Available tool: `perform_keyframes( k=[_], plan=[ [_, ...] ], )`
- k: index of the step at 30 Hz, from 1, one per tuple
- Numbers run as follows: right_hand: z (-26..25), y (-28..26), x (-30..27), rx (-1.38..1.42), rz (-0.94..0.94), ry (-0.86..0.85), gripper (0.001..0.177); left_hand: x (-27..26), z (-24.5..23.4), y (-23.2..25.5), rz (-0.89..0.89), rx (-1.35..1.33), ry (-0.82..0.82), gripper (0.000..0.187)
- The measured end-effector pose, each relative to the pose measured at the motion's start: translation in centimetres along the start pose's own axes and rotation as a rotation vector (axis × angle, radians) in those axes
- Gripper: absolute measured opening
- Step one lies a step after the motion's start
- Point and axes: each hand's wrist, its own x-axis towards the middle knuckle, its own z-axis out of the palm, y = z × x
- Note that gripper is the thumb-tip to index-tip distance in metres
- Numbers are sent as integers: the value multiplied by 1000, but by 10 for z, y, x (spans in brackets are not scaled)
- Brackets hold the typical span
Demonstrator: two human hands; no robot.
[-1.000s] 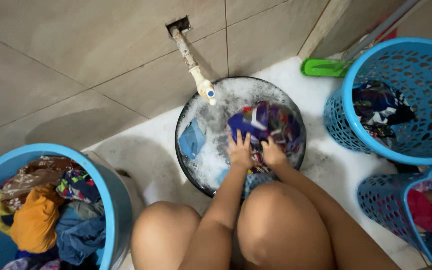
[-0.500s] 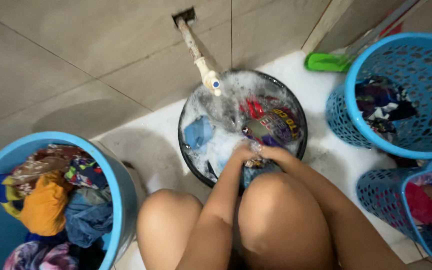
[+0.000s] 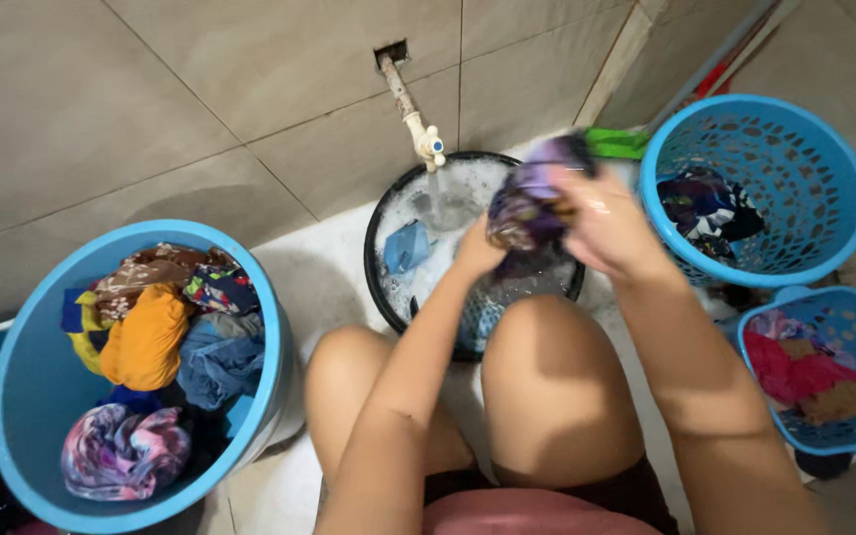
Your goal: The person washes various pieces of clothing by hand in a black basin filled with soapy water. They scrub, rinse, and wring out items including a dark shirt, a purple garment, a pink cloth, and a brown towel, then place them into a blue laundry basket.
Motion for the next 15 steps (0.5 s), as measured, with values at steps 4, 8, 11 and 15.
perform_keyframes(
  k=[4, 8, 11, 15],
  plan=[
    [-50, -18, -46, 75, -179, 170, 19, 29, -29, 16, -105, -321, 35, 53],
    [-147, 19, -37, -208, 55, 329, 39, 38, -48, 42, -289, -920, 93, 23],
    [-187, 98, -39, -626, 411, 382, 57, 33, -46, 63, -192, -1134, 65, 20],
    [-164, 152, -8, -833, 377, 160, 122, 25, -34, 107, -186, -1155, 28, 34]
  ],
)
